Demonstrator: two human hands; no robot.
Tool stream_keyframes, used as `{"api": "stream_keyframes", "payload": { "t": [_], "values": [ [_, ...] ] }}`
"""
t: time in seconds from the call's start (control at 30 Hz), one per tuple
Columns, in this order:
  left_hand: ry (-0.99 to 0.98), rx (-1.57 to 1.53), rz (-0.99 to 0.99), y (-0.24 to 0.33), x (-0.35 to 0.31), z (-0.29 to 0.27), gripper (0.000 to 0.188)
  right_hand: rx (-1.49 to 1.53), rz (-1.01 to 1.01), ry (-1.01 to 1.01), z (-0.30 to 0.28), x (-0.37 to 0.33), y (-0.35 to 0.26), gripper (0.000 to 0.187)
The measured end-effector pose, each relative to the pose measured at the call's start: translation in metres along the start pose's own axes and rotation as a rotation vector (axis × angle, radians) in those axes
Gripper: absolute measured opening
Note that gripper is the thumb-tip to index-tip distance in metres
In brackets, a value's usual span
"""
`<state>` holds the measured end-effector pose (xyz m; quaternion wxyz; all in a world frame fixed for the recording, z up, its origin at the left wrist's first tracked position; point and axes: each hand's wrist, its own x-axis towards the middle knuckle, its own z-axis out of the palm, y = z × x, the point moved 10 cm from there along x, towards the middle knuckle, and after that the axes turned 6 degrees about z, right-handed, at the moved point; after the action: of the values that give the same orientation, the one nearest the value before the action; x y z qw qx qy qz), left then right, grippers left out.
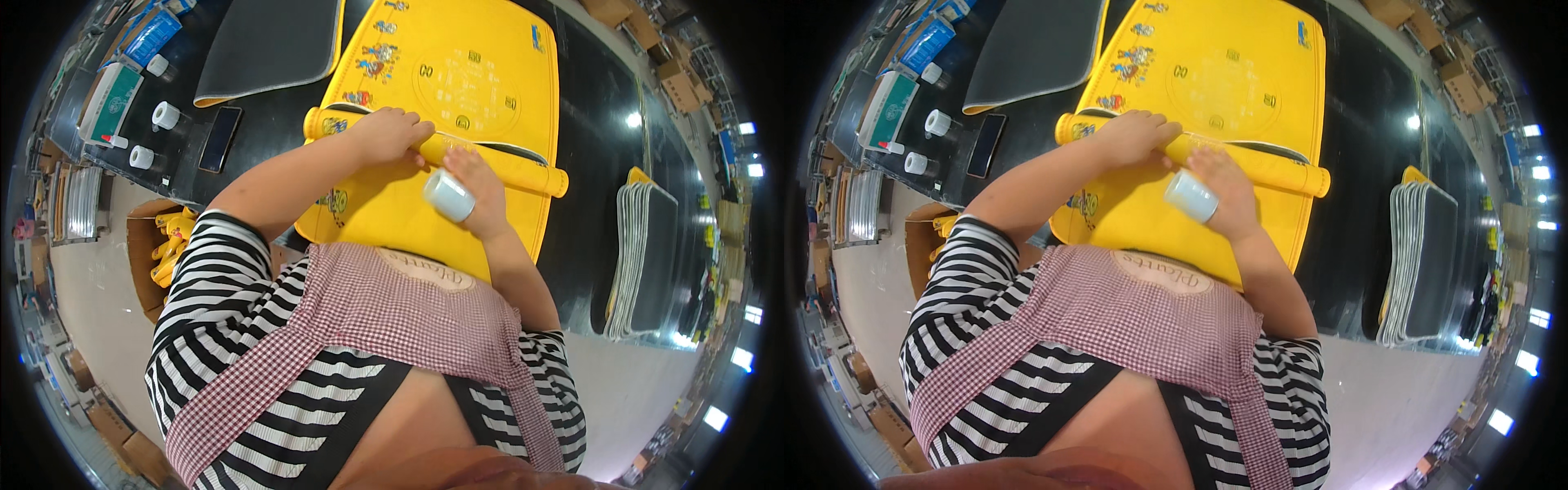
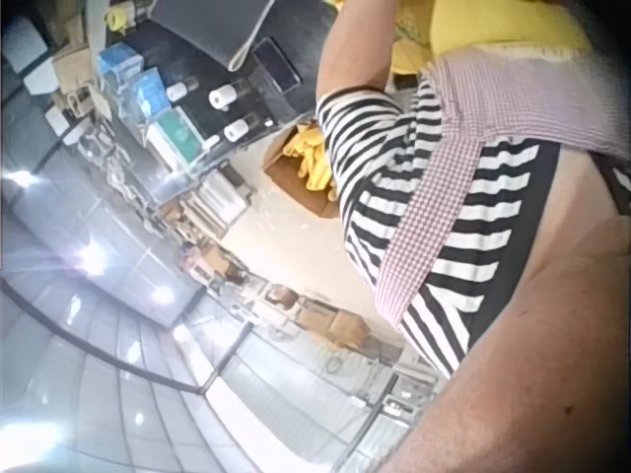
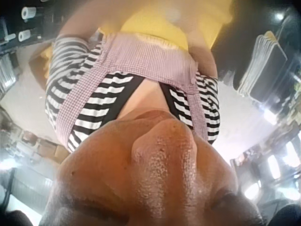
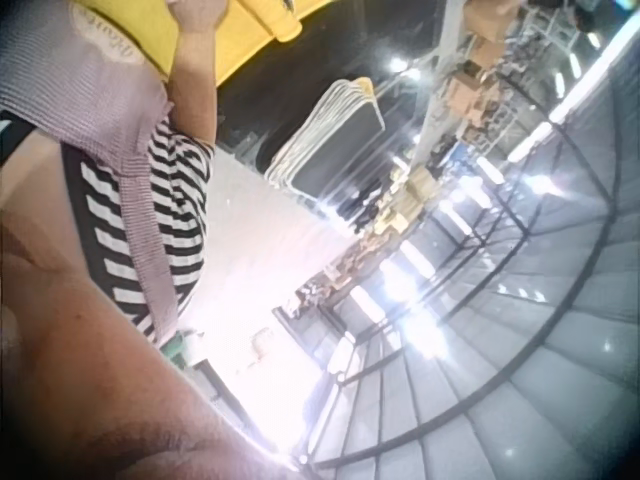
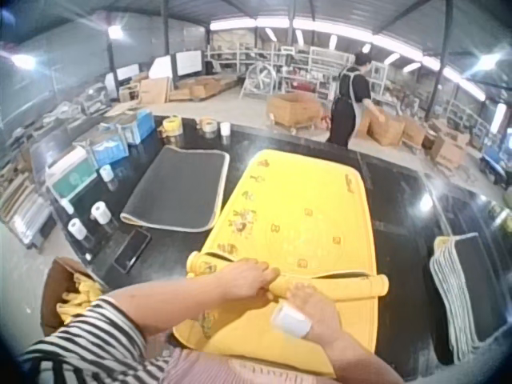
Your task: The person rolls up a yellow mat with a black surface and secures it with tape. They repeat this process for several mats, placing the rolled items into a cardboard box.
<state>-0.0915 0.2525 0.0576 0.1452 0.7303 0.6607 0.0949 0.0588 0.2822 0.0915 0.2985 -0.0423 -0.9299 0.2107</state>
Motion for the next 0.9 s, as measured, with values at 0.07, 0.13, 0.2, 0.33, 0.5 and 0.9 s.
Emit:
{"api": "stream_keyframes", "payload": {
  "t": [0.07, 0.13, 0.2, 0.33, 0.5, 0.9],
  "values": [
    [-0.100, -0.116, -0.042, 0.017, -0.028, 0.020, 0.059, 0.019, 0.020, -0.062, 0.003, -0.033, -0.023, 0.046],
    [-0.145, -0.157, -0.075, 0.031, -0.044, 0.025, 0.064, 0.089, 0.012, -0.119, 0.001, -0.054, -0.045, 0.046],
    [-0.155, -0.098, -0.065, 0.030, -0.039, 0.024, 0.066, 0.080, 0.018, -0.102, 0.003, -0.064, -0.050, 0.048],
    [-0.025, 0.016, -0.120, -0.006, -0.013, 0.007, 0.047, -0.042, 0.031, -0.041, 0.014, -0.052, -0.027, 0.046],
    [0.301, 0.045, -0.106, -0.005, 0.002, -0.012, 0.039, 0.169, 0.396, -0.011, 0.009, 0.035, 0.052, 0.033],
    [0.183, 0.187, -0.133, -0.049, 0.067, -0.024, 0.075, 0.450, 0.549, -0.009, 0.023, 0.106, 0.173, 0.028]
  ]
}}
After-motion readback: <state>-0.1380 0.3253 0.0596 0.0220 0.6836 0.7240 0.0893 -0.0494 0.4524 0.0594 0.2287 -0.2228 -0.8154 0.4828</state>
